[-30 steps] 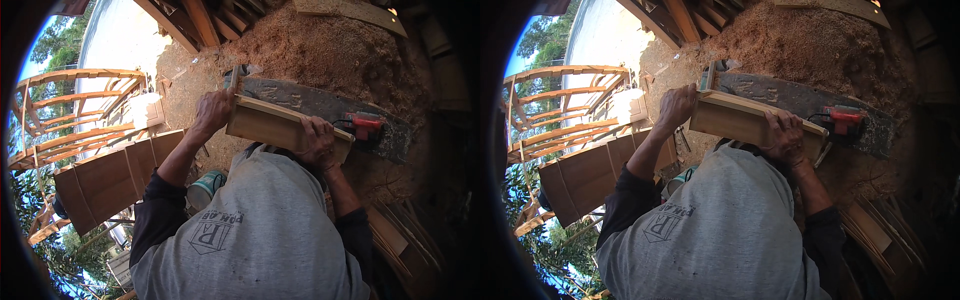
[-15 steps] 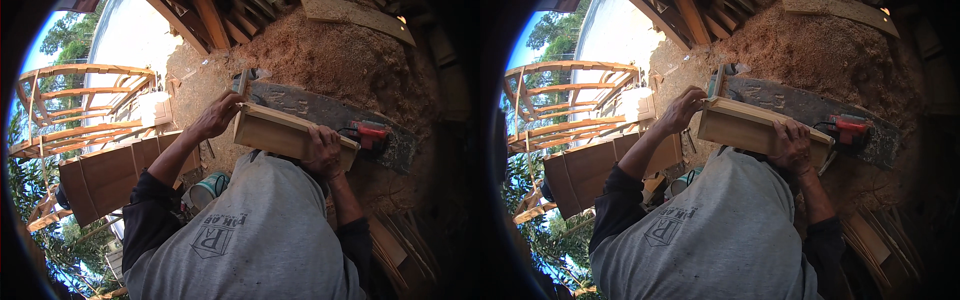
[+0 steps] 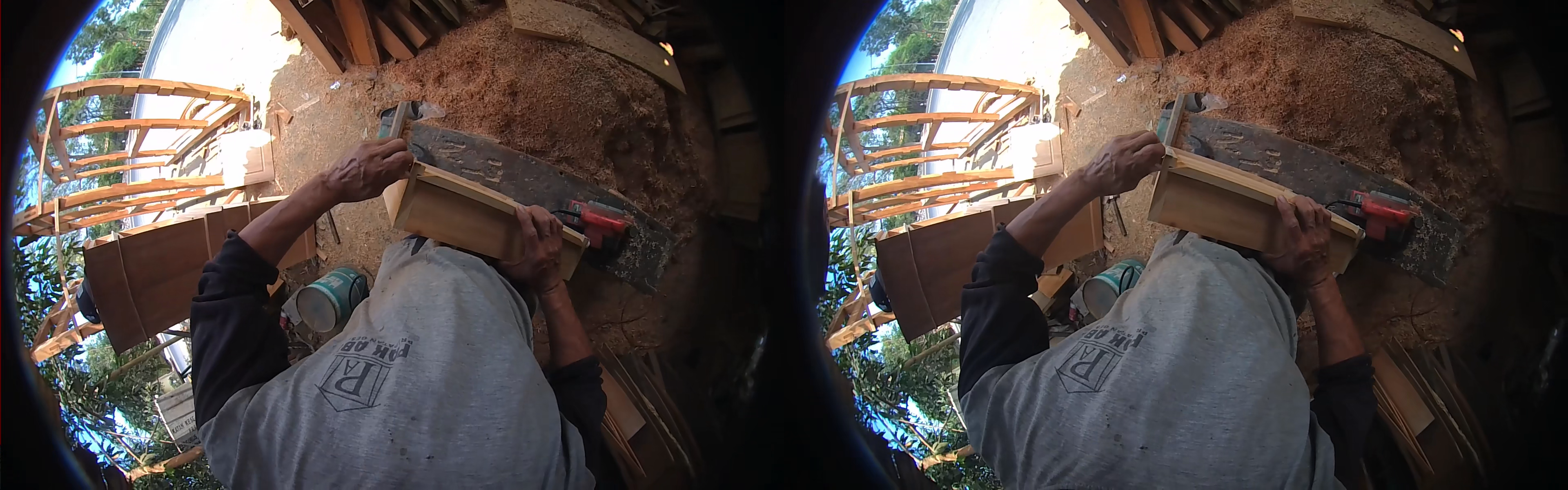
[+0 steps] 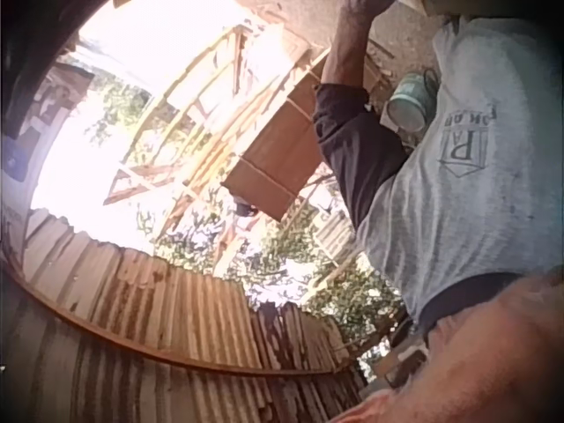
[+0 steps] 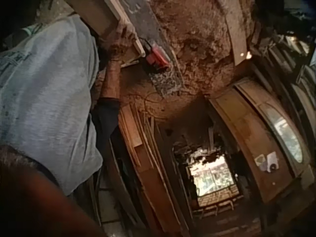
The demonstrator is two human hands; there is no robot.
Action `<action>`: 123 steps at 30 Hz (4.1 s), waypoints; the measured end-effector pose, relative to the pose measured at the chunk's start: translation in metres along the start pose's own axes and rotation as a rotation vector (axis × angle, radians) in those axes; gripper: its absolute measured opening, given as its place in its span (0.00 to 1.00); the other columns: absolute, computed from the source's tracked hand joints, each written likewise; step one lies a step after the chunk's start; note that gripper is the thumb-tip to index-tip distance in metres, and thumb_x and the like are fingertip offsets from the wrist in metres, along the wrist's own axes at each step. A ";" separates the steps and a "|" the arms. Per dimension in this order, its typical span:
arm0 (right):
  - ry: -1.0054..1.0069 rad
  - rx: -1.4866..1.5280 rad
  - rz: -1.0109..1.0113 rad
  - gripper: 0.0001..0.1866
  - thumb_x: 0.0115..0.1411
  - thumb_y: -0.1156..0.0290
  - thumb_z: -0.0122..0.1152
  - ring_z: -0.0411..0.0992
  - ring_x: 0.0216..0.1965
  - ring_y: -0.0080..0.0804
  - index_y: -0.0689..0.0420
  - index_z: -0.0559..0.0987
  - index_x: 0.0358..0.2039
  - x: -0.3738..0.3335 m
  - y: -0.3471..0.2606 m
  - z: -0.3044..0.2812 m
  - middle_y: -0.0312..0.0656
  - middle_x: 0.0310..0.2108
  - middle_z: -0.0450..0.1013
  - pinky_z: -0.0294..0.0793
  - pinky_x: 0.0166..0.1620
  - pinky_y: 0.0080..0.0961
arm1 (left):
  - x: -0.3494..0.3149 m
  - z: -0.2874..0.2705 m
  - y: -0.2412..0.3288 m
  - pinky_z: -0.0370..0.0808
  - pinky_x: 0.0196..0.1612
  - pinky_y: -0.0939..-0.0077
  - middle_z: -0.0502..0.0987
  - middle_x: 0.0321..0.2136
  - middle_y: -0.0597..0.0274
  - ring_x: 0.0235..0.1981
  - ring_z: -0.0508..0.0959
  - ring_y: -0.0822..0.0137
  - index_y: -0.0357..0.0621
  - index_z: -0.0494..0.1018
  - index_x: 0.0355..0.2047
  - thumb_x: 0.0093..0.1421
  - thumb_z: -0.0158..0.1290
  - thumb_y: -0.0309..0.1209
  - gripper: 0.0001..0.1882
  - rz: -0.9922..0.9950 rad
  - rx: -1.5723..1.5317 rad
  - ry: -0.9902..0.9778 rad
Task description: The person measures a wooden drawer component with a ruler and marks it with a pencil. They position a metal runner on the side of the drawer and secure it using a power drill and pliers.
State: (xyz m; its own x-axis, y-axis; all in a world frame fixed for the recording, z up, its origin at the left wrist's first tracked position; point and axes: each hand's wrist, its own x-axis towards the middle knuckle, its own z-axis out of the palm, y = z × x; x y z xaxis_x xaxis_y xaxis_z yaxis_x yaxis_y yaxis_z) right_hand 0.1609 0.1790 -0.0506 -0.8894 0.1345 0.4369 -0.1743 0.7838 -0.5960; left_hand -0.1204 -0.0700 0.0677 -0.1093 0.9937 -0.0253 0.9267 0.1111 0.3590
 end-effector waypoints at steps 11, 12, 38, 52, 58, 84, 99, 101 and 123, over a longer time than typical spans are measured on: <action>-0.007 0.000 -0.042 0.53 0.37 0.55 0.78 0.69 0.53 0.54 0.57 0.66 0.64 -0.026 0.030 -0.010 0.52 0.52 0.68 0.67 0.56 0.51 | 0.011 0.032 0.031 0.77 0.45 0.58 0.73 0.43 0.52 0.42 0.77 0.52 0.43 0.69 0.47 0.63 0.59 0.36 0.17 0.025 -0.152 0.339; 0.009 -0.013 -0.049 0.53 0.37 0.55 0.78 0.69 0.53 0.54 0.58 0.65 0.64 -0.030 0.033 -0.009 0.52 0.52 0.68 0.67 0.56 0.51 | 0.014 0.034 0.032 0.77 0.45 0.58 0.73 0.44 0.54 0.43 0.77 0.52 0.44 0.68 0.49 0.63 0.59 0.36 0.18 0.055 -0.133 0.308; 0.022 -0.121 -0.020 0.59 0.41 0.45 0.81 0.68 0.56 0.54 0.61 0.61 0.66 -0.056 0.055 -0.018 0.53 0.56 0.67 0.66 0.60 0.50 | 0.089 0.005 0.040 0.74 0.39 0.60 0.66 0.31 0.57 0.34 0.74 0.60 0.39 0.66 0.32 0.70 0.48 0.40 0.17 0.298 -0.127 0.016; -0.010 -0.092 -0.029 0.59 0.41 0.55 0.81 0.66 0.60 0.56 0.61 0.57 0.69 -0.052 0.057 -0.020 0.57 0.59 0.65 0.65 0.63 0.49 | 0.090 -0.006 0.057 0.72 0.31 0.58 0.68 0.18 0.50 0.23 0.74 0.54 0.41 0.70 0.27 0.74 0.33 0.58 0.34 -0.106 -0.074 -0.175; -0.035 -0.063 -0.005 0.58 0.43 0.54 0.80 0.65 0.60 0.57 0.61 0.57 0.69 -0.049 0.060 -0.021 0.58 0.60 0.65 0.64 0.64 0.50 | 0.087 -0.008 0.050 0.75 0.34 0.59 0.73 0.25 0.53 0.29 0.77 0.55 0.41 0.72 0.35 0.73 0.39 0.55 0.28 -0.042 -0.030 -0.104; -0.013 -0.111 0.028 0.59 0.44 0.47 0.78 0.65 0.61 0.55 0.61 0.57 0.69 -0.043 0.062 -0.022 0.57 0.61 0.64 0.63 0.64 0.50 | 0.073 0.016 0.038 0.78 0.45 0.59 0.76 0.46 0.60 0.45 0.80 0.57 0.49 0.66 0.59 0.69 0.52 0.39 0.21 0.034 -0.211 0.208; 0.012 -0.089 0.062 0.60 0.36 0.49 0.82 0.68 0.56 0.51 0.58 0.62 0.67 -0.027 0.050 -0.024 0.51 0.55 0.68 0.64 0.61 0.51 | 0.090 0.001 0.015 0.77 0.32 0.67 0.68 0.32 0.61 0.29 0.76 0.63 0.44 0.67 0.43 0.66 0.55 0.38 0.14 0.230 0.230 0.011; -0.012 -0.082 0.050 0.60 0.36 0.51 0.82 0.68 0.55 0.49 0.57 0.62 0.67 -0.024 0.049 -0.022 0.50 0.54 0.68 0.64 0.60 0.50 | 0.087 -0.004 0.014 0.76 0.31 0.67 0.68 0.32 0.61 0.28 0.76 0.63 0.43 0.67 0.42 0.65 0.55 0.38 0.14 0.219 0.220 -0.033; 0.055 -0.047 -0.016 0.55 0.35 0.55 0.79 0.70 0.53 0.50 0.55 0.65 0.66 -0.028 0.040 -0.021 0.49 0.51 0.69 0.66 0.54 0.47 | 0.054 -0.004 0.028 0.78 0.34 0.61 0.72 0.37 0.59 0.34 0.78 0.58 0.42 0.68 0.45 0.62 0.59 0.35 0.16 0.194 0.093 -0.065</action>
State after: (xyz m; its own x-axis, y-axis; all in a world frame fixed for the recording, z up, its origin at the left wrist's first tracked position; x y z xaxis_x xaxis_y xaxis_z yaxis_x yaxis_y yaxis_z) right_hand 0.1876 0.2193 -0.0728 -0.8620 0.1533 0.4832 -0.1676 0.8134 -0.5570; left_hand -0.1016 -0.0128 0.0800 0.0950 0.9952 -0.0248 0.9577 -0.0846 0.2751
